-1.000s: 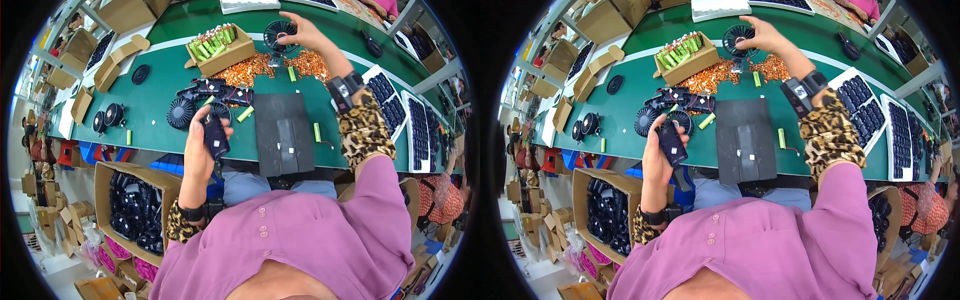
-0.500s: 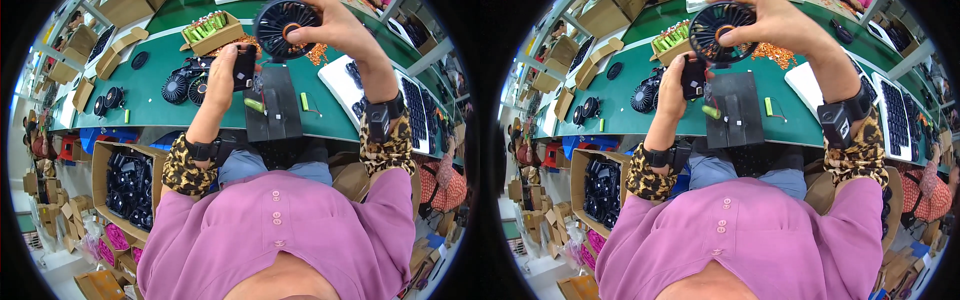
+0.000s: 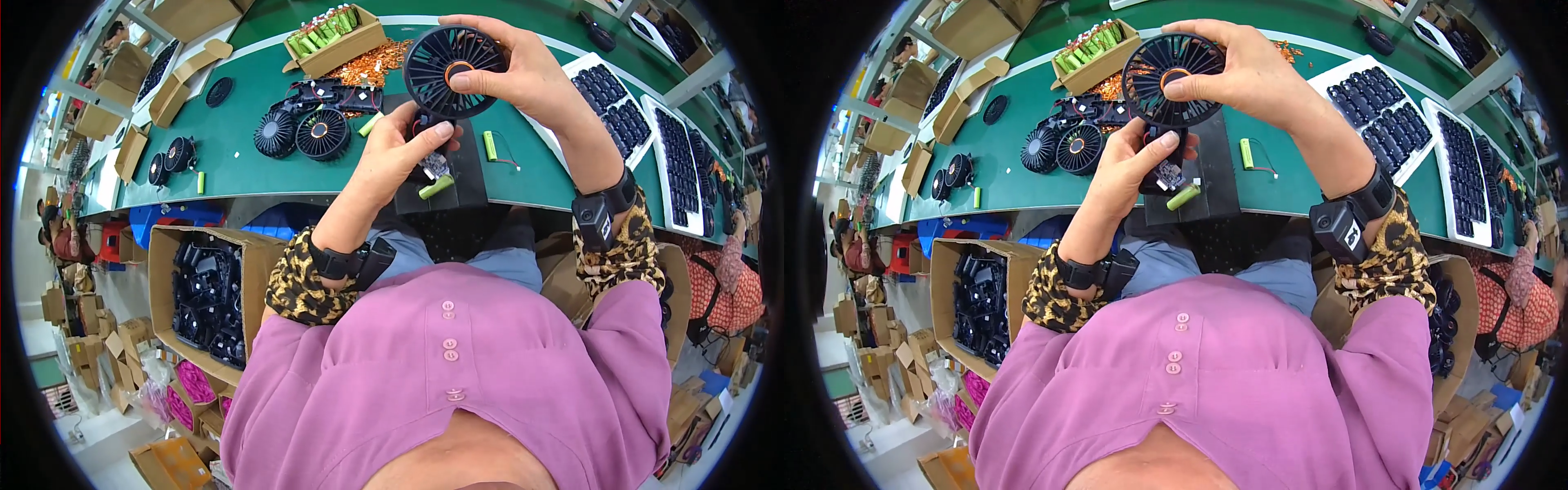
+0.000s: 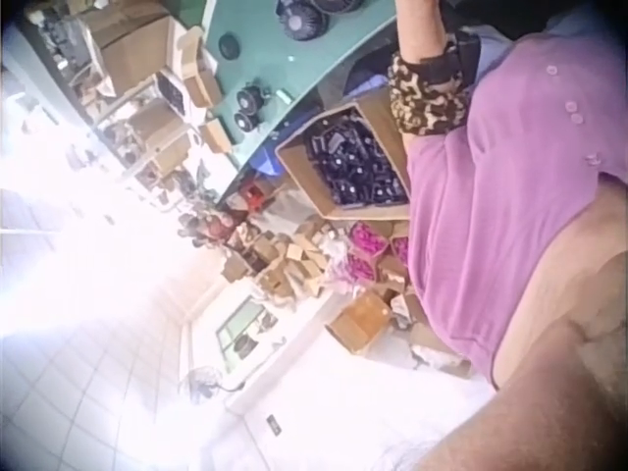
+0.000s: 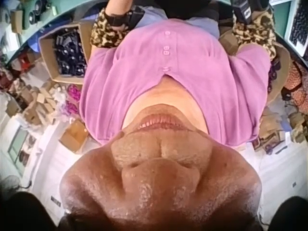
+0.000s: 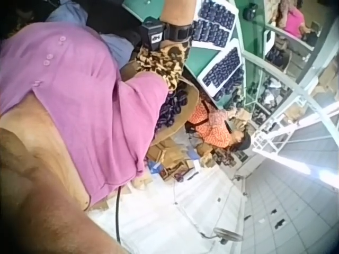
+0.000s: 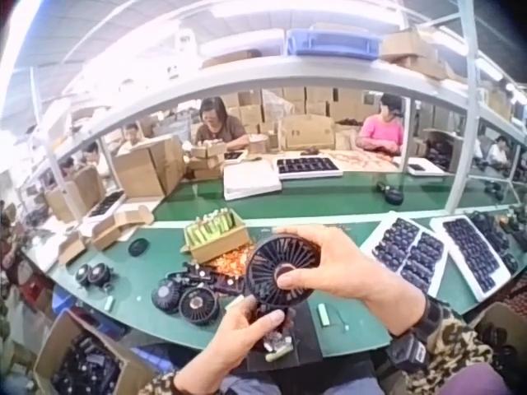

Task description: Assemble small portable handheld fans by installing internal components and casings.

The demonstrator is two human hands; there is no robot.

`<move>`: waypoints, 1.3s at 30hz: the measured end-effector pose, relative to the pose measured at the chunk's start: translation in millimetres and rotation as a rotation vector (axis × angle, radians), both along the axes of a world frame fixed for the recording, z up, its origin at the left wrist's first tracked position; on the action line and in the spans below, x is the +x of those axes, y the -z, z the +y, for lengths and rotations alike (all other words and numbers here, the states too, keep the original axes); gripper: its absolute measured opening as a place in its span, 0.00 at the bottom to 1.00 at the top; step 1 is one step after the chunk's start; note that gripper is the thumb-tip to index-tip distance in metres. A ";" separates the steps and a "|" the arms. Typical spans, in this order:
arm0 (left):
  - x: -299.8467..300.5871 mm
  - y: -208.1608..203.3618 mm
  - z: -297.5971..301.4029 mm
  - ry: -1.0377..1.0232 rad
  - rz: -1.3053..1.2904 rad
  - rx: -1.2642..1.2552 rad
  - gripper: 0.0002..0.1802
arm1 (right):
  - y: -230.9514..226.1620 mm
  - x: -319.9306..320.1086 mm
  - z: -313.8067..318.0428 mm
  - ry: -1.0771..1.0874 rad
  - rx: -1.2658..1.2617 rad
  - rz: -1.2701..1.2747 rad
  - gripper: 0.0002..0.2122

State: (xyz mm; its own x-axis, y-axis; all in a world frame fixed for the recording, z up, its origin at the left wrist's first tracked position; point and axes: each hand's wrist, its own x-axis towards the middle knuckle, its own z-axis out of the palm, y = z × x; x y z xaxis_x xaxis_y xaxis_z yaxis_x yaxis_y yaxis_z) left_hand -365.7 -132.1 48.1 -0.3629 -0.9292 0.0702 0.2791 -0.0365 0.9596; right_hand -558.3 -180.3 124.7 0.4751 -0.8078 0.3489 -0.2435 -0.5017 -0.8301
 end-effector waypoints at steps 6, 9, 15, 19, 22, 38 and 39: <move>-11.2 -4.5 14.5 -0.076 0.036 -0.029 0.13 | -25.0 8.9 26.3 0.103 0.133 -0.028 0.28; -19.3 -15.5 23.4 -0.032 0.138 0.006 0.14 | -40.8 27.0 41.8 0.262 0.112 0.011 0.25; -16.1 41.8 3.1 -0.163 -0.372 -0.205 0.14 | 71.0 16.0 -29.8 0.308 0.054 -0.046 0.19; 7.7 72.0 -5.0 -0.320 -0.874 -0.657 0.16 | 133.7 21.7 -57.0 0.258 0.383 -0.223 0.19; 14.2 71.1 -3.7 -0.308 -0.880 -0.674 0.18 | 140.3 28.3 -73.9 0.246 0.356 -0.191 0.19; 30.4 68.1 -18.2 -0.180 -0.978 -0.915 0.46 | 148.0 49.4 -98.8 0.406 0.337 -0.151 0.22; 32.0 71.4 -19.0 -0.175 -1.027 -0.893 0.49 | 146.8 48.9 -97.7 0.406 0.337 -0.154 0.22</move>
